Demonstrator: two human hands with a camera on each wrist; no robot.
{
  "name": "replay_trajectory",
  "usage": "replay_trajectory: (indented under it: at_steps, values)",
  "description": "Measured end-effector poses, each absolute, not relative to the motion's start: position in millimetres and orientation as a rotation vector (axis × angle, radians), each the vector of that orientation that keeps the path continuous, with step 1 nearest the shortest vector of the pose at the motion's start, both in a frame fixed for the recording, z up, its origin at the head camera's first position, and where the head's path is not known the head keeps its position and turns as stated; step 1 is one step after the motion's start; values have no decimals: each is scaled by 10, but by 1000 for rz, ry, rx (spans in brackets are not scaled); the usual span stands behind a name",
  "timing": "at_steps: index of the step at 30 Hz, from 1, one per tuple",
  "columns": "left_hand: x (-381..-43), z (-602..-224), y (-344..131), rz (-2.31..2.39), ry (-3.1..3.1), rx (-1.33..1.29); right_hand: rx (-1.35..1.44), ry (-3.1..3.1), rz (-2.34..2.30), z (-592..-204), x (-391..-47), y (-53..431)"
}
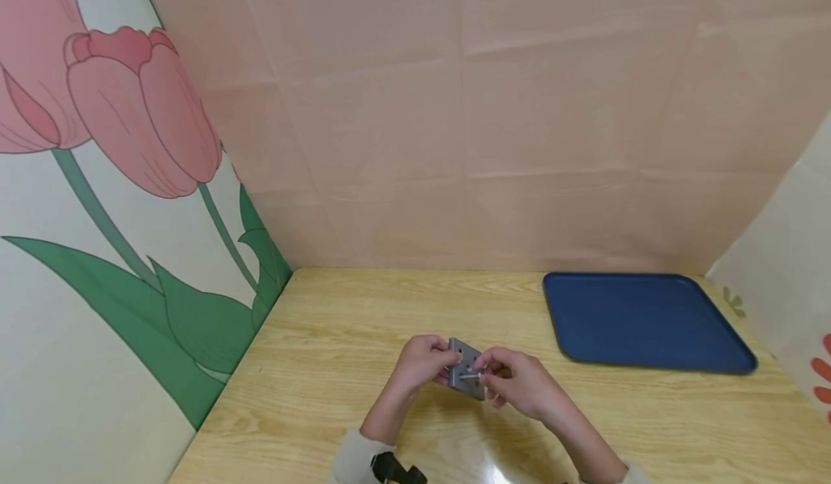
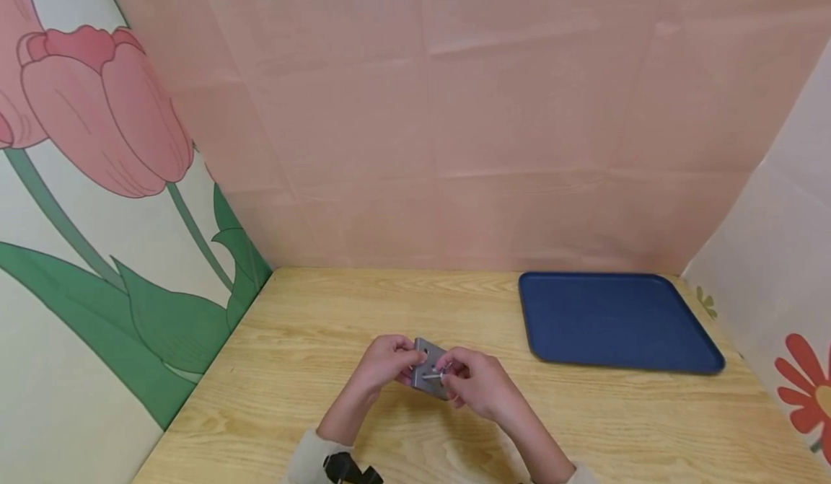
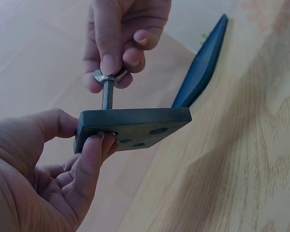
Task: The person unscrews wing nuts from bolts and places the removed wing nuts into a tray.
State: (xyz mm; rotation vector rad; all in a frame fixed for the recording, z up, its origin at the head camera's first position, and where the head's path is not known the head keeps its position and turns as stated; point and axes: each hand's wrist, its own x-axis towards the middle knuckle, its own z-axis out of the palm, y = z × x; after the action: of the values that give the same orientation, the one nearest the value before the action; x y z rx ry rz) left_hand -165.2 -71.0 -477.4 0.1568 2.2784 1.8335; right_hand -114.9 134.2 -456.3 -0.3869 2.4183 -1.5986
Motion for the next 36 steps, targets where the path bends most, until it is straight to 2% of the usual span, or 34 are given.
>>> replay_trajectory:
  at_steps: [36]
  values:
    - [-1670,-4772,-740,1842,2269,160,-274,2502,-1539,-4531,-1143,1278]
